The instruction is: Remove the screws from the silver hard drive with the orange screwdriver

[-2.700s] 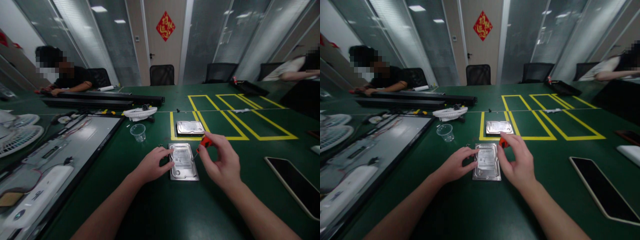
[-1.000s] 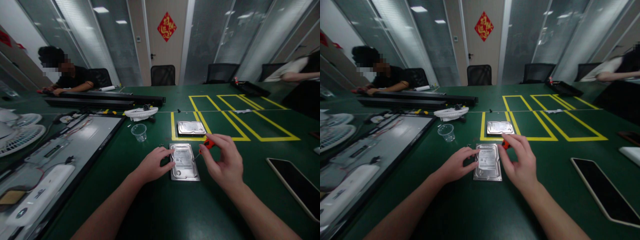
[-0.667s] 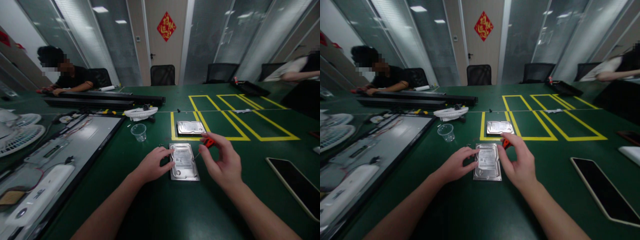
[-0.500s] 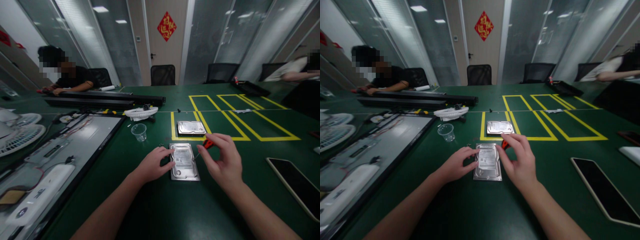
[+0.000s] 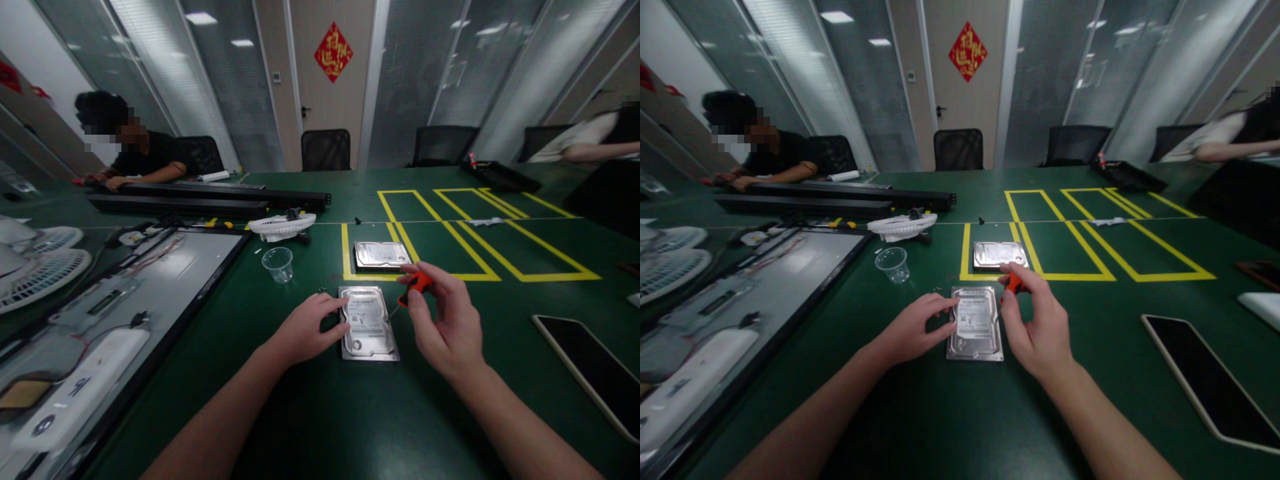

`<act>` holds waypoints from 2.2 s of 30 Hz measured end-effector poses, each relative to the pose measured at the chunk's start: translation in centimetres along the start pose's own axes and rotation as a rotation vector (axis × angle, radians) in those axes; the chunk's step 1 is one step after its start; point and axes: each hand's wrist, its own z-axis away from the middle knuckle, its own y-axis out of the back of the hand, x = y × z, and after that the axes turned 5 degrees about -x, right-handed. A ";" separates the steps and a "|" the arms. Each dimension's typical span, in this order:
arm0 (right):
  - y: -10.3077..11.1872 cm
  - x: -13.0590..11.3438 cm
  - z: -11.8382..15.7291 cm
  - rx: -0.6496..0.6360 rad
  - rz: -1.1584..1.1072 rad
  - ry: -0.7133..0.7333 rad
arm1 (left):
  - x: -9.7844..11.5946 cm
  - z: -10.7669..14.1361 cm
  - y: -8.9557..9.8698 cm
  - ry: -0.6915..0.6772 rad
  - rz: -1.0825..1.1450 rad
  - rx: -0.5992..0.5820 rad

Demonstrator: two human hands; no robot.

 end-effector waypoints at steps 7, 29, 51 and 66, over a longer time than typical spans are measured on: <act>-0.1 0.1 0.0 0.021 0.001 0.000 | 0.1 0.0 0.0 -0.008 -0.004 -0.002; 0.3 -0.5 -0.7 0.029 0.110 0.090 | 0.0 0.1 0.1 -0.011 -0.005 0.001; 0.5 -0.8 -1.3 0.064 0.229 0.145 | 0.0 0.1 0.0 -0.005 -0.007 -0.008; -0.2 0.0 0.1 0.043 -0.006 -0.029 | -0.1 0.1 0.0 -0.017 -0.006 0.002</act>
